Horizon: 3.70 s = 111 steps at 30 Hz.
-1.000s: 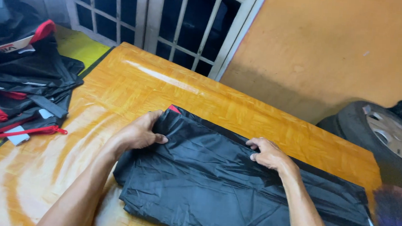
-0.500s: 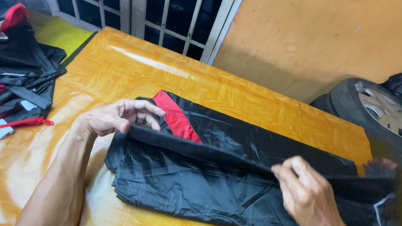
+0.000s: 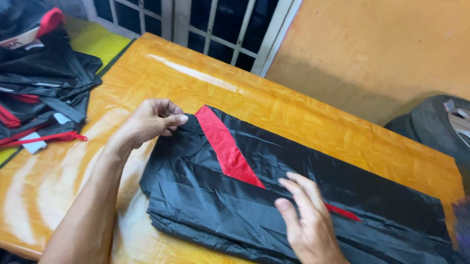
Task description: Folding a black and red garment on a wooden table, using a duster to smooth it out.
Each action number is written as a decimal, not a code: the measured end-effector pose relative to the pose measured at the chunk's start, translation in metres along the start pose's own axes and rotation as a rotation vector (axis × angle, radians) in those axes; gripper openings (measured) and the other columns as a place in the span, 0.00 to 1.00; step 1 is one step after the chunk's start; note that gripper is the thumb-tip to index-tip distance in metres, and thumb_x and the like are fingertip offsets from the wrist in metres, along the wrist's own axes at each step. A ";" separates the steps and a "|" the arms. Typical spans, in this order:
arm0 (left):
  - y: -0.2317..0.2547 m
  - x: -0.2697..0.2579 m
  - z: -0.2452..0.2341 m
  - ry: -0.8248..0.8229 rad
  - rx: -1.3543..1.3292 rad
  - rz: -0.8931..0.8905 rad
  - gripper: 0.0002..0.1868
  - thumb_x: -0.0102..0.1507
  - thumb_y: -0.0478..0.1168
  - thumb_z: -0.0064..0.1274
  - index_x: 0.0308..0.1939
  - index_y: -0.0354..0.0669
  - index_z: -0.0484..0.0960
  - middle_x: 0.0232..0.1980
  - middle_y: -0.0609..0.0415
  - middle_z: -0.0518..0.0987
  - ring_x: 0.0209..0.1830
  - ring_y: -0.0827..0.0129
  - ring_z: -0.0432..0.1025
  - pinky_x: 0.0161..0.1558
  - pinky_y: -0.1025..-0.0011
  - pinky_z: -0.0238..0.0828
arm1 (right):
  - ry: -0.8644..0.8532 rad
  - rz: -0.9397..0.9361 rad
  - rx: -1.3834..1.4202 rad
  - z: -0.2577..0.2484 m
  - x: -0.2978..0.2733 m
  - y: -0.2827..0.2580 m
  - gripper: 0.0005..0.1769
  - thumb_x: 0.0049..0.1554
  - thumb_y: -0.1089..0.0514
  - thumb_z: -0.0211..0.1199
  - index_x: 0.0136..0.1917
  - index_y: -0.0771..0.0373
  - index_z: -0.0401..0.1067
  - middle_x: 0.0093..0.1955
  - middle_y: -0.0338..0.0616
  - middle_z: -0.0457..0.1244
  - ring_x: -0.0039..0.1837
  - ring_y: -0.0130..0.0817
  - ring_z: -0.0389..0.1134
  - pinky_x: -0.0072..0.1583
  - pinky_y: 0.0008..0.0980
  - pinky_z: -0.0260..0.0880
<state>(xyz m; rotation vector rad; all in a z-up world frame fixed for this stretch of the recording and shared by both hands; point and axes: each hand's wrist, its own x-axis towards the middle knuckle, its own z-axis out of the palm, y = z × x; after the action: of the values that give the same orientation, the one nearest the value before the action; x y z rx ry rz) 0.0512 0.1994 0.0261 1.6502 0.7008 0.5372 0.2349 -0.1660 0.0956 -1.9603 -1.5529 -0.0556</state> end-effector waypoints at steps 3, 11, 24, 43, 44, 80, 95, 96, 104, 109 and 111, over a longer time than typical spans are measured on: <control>-0.009 0.007 -0.004 0.260 0.435 -0.171 0.17 0.59 0.50 0.65 0.40 0.43 0.80 0.38 0.48 0.79 0.39 0.60 0.71 0.38 0.64 0.65 | -0.079 -0.048 0.028 0.064 0.050 -0.004 0.26 0.65 0.46 0.51 0.72 0.59 0.67 0.80 0.55 0.50 0.80 0.50 0.50 0.74 0.55 0.49; -0.035 0.034 0.020 0.253 0.423 0.014 0.33 0.59 0.59 0.59 0.63 0.47 0.80 0.62 0.48 0.82 0.64 0.58 0.76 0.62 0.63 0.69 | -0.465 0.132 -0.372 0.164 0.100 0.006 0.41 0.64 0.30 0.38 0.85 0.42 0.39 0.87 0.54 0.28 0.86 0.57 0.24 0.71 0.85 0.26; -0.031 0.047 0.023 0.279 0.260 0.025 0.10 0.53 0.37 0.57 0.37 0.55 0.79 0.40 0.61 0.84 0.43 0.67 0.76 0.47 0.67 0.68 | -0.142 -0.066 -0.132 0.174 0.091 0.017 0.26 0.61 0.48 0.53 0.71 0.53 0.66 0.85 0.49 0.44 0.85 0.53 0.39 0.72 0.80 0.32; -0.027 0.047 0.037 0.171 0.643 0.283 0.16 0.53 0.35 0.52 0.44 0.51 0.87 0.45 0.47 0.83 0.50 0.48 0.76 0.48 0.56 0.70 | 0.012 -0.017 0.100 0.187 0.086 0.044 0.47 0.60 0.56 0.58 0.84 0.66 0.37 0.86 0.60 0.40 0.85 0.57 0.42 0.75 0.69 0.39; -0.019 0.049 0.037 0.170 0.644 0.287 0.16 0.53 0.35 0.52 0.44 0.51 0.87 0.45 0.47 0.83 0.50 0.48 0.76 0.48 0.56 0.70 | 0.017 -0.016 0.099 0.187 0.086 0.045 0.47 0.60 0.56 0.58 0.84 0.66 0.37 0.86 0.60 0.40 0.85 0.57 0.42 0.75 0.69 0.39; -0.009 0.081 0.066 0.032 0.677 0.277 0.08 0.51 0.41 0.53 0.33 0.53 0.84 0.35 0.48 0.84 0.42 0.45 0.77 0.38 0.53 0.68 | 0.220 -0.144 0.017 0.181 0.086 0.036 0.39 0.58 0.56 0.63 0.77 0.74 0.56 0.73 0.67 0.57 0.73 0.59 0.61 0.72 0.44 0.61; 0.010 0.070 0.062 0.256 0.459 0.139 0.14 0.56 0.46 0.49 0.20 0.45 0.67 0.26 0.40 0.72 0.32 0.39 0.68 0.34 0.53 0.61 | 0.073 -0.126 -0.024 0.177 0.085 0.027 0.30 0.62 0.54 0.56 0.75 0.66 0.62 0.75 0.56 0.58 0.73 0.53 0.61 0.69 0.62 0.56; 0.011 0.071 0.060 0.234 0.430 0.153 0.11 0.56 0.45 0.51 0.22 0.46 0.70 0.25 0.47 0.75 0.31 0.49 0.70 0.35 0.56 0.63 | 0.054 -0.114 -0.034 0.178 0.085 0.028 0.29 0.62 0.55 0.56 0.74 0.67 0.63 0.77 0.55 0.56 0.75 0.52 0.59 0.70 0.66 0.54; 0.019 0.065 0.048 0.054 0.026 0.054 0.14 0.57 0.29 0.57 0.35 0.50 0.68 0.33 0.57 0.79 0.31 0.74 0.72 0.30 0.73 0.69 | -0.001 -0.116 -0.093 0.183 0.085 0.033 0.27 0.62 0.56 0.54 0.72 0.66 0.66 0.83 0.50 0.51 0.80 0.48 0.55 0.70 0.74 0.49; 0.006 0.072 0.028 -0.182 -0.088 0.100 0.18 0.58 0.24 0.49 0.48 0.49 0.72 0.39 0.48 0.80 0.35 0.68 0.74 0.33 0.74 0.74 | -0.019 -0.141 -0.128 0.184 0.085 0.034 0.25 0.62 0.57 0.54 0.72 0.65 0.68 0.81 0.46 0.55 0.80 0.48 0.55 0.73 0.69 0.45; 0.017 0.069 0.032 -0.128 -0.085 0.045 0.09 0.59 0.30 0.44 0.38 0.46 0.76 0.41 0.50 0.83 0.38 0.69 0.76 0.38 0.74 0.75 | -0.038 -0.137 -0.134 0.182 0.085 0.032 0.25 0.62 0.57 0.53 0.72 0.65 0.68 0.81 0.46 0.55 0.80 0.48 0.54 0.73 0.70 0.44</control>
<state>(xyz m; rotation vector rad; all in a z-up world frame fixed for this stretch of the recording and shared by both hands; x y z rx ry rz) 0.1248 0.2241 0.0345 1.6085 0.5408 0.4825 0.2271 -0.0060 -0.0300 -1.9636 -1.7469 -0.1849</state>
